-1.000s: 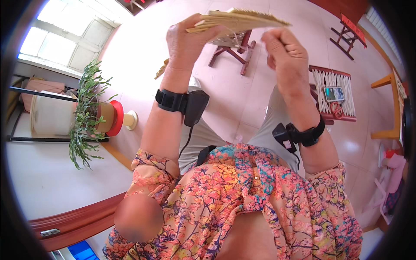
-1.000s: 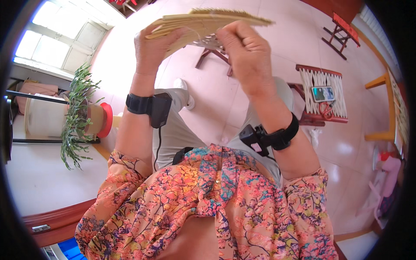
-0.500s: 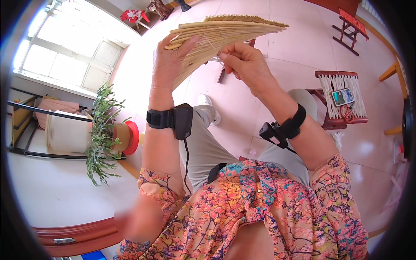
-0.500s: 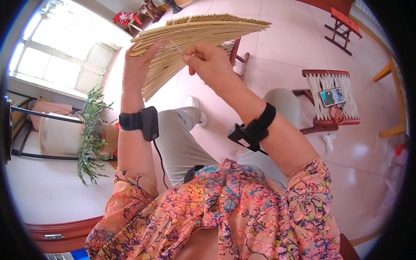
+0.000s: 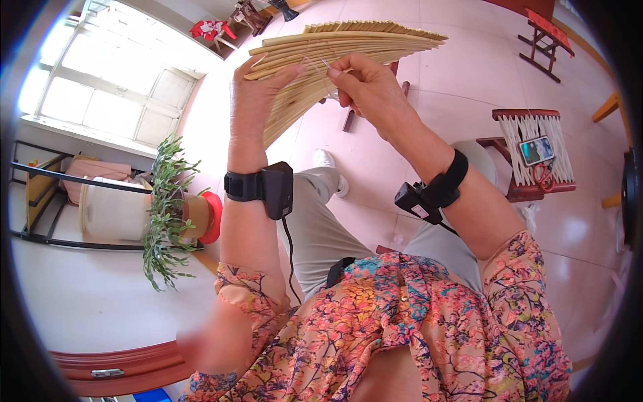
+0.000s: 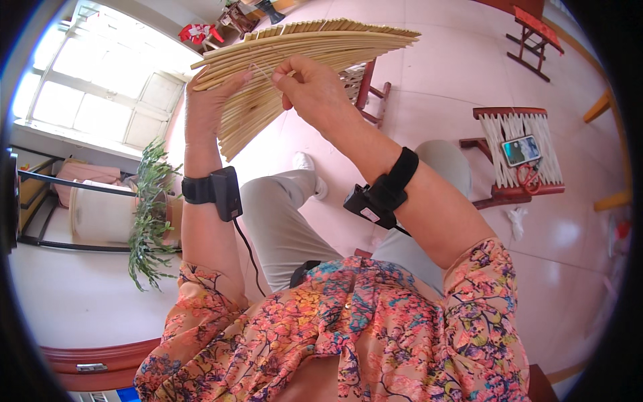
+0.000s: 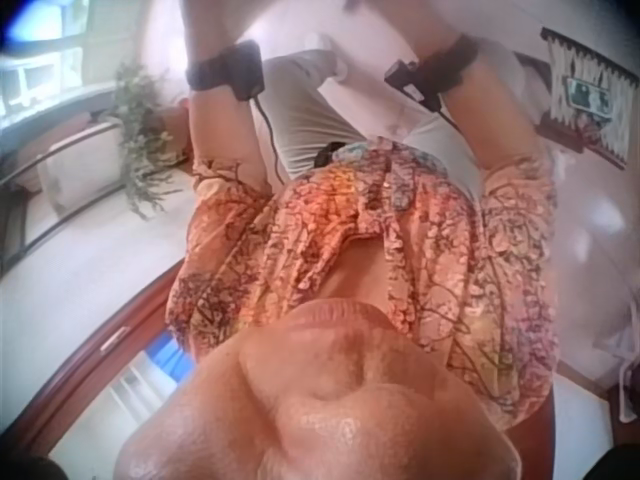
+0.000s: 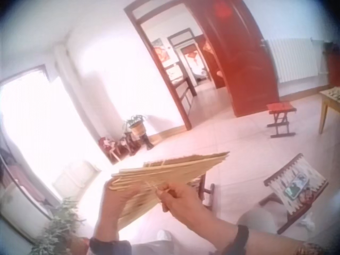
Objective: Manually weaving and tying together thin bamboo or wooden strips to create a mat or screen.
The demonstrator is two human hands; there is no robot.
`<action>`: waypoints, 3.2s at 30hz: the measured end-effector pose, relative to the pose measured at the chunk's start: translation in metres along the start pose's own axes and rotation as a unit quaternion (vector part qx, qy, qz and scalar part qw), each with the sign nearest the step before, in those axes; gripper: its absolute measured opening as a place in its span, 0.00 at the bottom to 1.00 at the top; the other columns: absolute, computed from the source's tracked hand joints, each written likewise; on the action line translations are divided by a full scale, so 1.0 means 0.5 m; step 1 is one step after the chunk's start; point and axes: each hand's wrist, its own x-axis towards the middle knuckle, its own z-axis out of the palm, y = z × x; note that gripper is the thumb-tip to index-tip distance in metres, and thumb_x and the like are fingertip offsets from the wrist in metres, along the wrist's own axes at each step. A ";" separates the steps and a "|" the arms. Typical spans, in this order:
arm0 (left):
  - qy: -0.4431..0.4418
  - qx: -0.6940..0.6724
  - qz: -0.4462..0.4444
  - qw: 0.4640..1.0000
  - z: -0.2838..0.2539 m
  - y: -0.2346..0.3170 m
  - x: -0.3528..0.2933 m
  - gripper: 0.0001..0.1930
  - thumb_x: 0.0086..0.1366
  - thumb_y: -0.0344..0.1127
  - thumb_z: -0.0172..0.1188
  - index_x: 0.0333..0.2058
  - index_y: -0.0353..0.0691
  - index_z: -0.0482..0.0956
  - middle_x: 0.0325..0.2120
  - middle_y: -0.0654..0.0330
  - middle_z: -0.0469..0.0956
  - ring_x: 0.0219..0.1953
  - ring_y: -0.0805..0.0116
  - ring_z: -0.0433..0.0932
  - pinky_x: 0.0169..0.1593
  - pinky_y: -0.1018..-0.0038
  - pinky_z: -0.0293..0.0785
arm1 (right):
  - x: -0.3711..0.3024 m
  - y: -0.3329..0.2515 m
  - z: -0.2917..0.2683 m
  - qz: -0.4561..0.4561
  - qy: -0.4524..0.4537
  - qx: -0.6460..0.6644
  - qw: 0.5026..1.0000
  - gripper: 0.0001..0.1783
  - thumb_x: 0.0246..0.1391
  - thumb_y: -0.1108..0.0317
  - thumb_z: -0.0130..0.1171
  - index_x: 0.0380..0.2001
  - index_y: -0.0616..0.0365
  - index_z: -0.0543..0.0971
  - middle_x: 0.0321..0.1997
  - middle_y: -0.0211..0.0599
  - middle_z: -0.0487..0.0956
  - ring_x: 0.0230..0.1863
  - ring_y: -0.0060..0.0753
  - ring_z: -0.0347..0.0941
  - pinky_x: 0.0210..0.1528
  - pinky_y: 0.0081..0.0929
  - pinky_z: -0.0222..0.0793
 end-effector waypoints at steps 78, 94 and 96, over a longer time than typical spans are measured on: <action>0.001 0.002 -0.017 1.000 -0.027 -0.012 0.014 0.16 0.45 0.25 0.68 0.36 0.33 0.79 0.31 0.59 0.80 0.31 0.74 0.77 0.37 0.78 0.74 | 0.026 0.013 0.037 -0.065 -0.012 0.055 0.996 0.06 0.51 0.69 0.57 0.27 0.61 0.76 0.17 0.24 0.70 0.17 0.13 0.63 0.20 0.14 0.58; 0.000 0.011 -0.026 1.000 -0.028 -0.003 0.014 0.19 0.43 0.24 0.69 0.38 0.32 0.78 0.33 0.58 0.79 0.35 0.72 0.77 0.40 0.76 0.74 | 0.032 0.015 0.040 -0.056 -0.016 0.042 0.997 0.06 0.52 0.70 0.56 0.27 0.62 0.76 0.17 0.26 0.69 0.17 0.15 0.63 0.21 0.16 0.61; -0.001 0.007 -0.026 1.000 -0.028 -0.003 0.015 0.19 0.43 0.24 0.69 0.38 0.33 0.78 0.33 0.58 0.79 0.35 0.72 0.77 0.40 0.76 0.74 | 0.032 0.015 0.038 -0.053 -0.011 0.027 0.998 0.06 0.51 0.70 0.56 0.27 0.62 0.76 0.16 0.26 0.69 0.17 0.15 0.63 0.21 0.16 0.61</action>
